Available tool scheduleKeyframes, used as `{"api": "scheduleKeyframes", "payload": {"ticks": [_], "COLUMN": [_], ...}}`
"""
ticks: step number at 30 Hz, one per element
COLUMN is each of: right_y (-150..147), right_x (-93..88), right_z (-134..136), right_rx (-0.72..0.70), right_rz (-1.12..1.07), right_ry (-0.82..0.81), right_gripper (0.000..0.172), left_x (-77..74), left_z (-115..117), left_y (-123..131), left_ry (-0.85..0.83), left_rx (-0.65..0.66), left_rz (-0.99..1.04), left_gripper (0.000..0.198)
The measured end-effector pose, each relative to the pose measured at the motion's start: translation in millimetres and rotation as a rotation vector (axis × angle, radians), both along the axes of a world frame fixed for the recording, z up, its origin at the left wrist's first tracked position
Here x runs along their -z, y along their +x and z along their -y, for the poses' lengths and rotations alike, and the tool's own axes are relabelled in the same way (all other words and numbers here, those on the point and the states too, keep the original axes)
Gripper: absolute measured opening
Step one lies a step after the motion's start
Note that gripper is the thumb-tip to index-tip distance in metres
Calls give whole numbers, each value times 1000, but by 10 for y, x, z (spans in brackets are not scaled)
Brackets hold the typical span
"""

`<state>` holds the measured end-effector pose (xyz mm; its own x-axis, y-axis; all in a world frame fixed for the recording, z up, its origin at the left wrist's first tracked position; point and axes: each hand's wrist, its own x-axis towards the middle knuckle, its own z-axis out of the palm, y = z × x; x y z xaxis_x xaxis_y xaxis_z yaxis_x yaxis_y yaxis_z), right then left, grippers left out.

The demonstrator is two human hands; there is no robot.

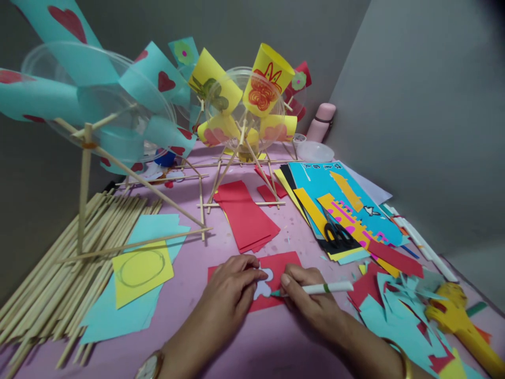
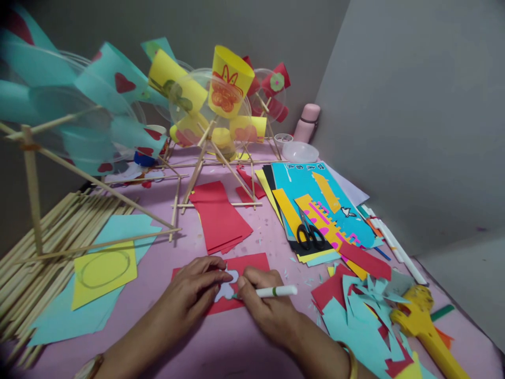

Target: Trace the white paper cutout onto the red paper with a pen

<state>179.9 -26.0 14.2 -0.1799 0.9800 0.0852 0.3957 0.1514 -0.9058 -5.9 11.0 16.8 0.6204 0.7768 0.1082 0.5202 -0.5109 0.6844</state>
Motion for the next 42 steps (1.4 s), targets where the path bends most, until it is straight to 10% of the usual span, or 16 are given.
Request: {"api": "scheduleKeyframes", "payload": {"ticks": [8, 17, 42], "right_y": [-11, -27, -28], "right_x": [-10, 152, 14], "right_z": [26, 1, 7], "right_rx": [-38, 284, 71], "right_rz": [-17, -205, -217], "right_ry": [-15, 62, -37], "right_gripper": [35, 20, 12], "left_x": [-14, 2, 47], "left_z": [15, 25, -11], "left_y": [-11, -8, -23], "left_ry": [-3, 14, -10], "left_rx": [-1, -2, 20], "left_rz": [0, -8, 11], "left_gripper": [27, 27, 28]}}
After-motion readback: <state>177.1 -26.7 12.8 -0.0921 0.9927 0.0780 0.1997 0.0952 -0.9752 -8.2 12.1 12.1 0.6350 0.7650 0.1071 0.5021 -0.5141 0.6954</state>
